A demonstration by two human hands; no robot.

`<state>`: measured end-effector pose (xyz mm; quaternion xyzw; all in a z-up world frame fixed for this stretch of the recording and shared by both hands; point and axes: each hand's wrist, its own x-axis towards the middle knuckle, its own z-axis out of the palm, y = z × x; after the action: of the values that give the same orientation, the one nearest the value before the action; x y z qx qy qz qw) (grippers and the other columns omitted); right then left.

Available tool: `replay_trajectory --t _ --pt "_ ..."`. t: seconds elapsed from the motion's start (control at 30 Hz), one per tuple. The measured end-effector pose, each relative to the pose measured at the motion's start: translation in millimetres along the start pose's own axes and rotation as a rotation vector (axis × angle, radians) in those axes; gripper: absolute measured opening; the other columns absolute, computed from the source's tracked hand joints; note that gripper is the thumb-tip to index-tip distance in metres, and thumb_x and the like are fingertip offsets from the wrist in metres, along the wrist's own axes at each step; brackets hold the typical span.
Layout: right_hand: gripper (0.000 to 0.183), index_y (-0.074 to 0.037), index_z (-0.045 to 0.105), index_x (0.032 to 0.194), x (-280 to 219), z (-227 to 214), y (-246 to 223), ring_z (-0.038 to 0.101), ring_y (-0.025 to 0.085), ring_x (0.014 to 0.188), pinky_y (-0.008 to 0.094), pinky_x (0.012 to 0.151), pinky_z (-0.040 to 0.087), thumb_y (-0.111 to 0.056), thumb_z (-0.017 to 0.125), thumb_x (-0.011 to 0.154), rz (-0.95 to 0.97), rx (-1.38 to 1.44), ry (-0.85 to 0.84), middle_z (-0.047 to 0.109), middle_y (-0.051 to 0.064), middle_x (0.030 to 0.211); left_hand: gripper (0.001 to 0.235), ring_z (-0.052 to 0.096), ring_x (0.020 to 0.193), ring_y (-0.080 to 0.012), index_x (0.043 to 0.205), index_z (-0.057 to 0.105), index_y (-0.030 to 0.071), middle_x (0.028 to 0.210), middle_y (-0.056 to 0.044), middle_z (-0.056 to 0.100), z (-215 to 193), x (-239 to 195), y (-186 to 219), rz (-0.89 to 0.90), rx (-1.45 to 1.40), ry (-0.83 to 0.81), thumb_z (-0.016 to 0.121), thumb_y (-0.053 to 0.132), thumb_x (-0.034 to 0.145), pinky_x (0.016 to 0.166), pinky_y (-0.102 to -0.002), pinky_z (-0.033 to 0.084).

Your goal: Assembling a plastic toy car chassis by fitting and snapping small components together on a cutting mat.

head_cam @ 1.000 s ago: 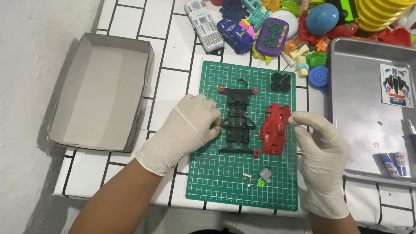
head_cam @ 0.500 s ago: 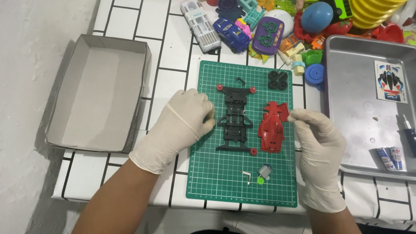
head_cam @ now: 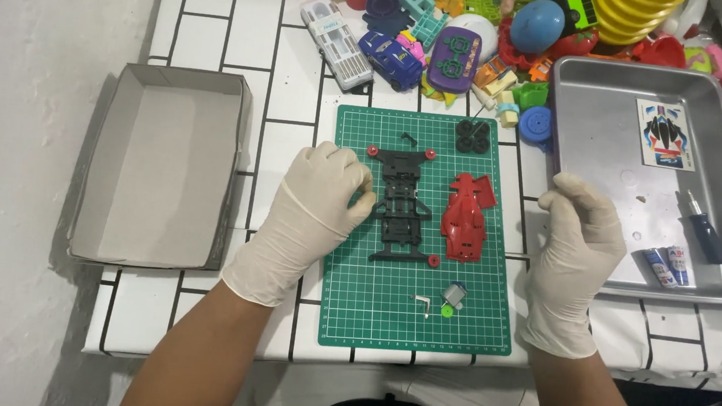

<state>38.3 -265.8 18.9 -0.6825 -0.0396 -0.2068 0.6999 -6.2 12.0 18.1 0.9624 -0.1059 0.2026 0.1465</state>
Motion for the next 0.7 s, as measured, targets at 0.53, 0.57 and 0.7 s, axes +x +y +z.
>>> replay_trajectory --t 0.53,0.57,0.7 --pt "0.021 -0.009 0.071 0.115 6.6 2.1 -0.9 0.057 0.006 0.072 0.018 0.072 0.045 -0.001 0.068 0.097 0.126 -0.016 0.069 0.065 0.003 0.073 0.011 0.058 0.079 -0.0149 0.077 0.069 0.016 0.071 0.003 0.057 -4.9 1.0 7.8 -0.024 -0.053 -0.054 0.072 0.021 0.087 0.076 -0.031 0.046" --pt "0.018 -0.008 0.070 0.115 6.0 0.8 0.2 0.059 0.008 0.072 0.020 0.075 0.047 -0.002 0.068 0.099 0.116 -0.008 0.053 0.065 0.005 0.071 0.011 0.058 0.079 -0.0151 0.077 0.069 0.016 0.071 0.002 0.058 -5.1 1.1 8.3 -0.028 -0.050 -0.051 0.072 0.021 0.087 0.076 -0.031 0.047" --pt "0.012 -0.007 0.069 0.114 -8.3 19.7 -40.8 0.065 0.012 0.071 0.023 0.079 0.051 -0.006 0.063 0.105 0.125 0.009 0.033 0.064 0.008 0.067 0.010 0.059 0.080 -0.0156 0.078 0.070 0.015 0.071 0.001 0.058 -3.3 1.0 7.9 -0.031 -0.049 -0.058 0.073 0.021 0.086 0.077 -0.032 0.047"
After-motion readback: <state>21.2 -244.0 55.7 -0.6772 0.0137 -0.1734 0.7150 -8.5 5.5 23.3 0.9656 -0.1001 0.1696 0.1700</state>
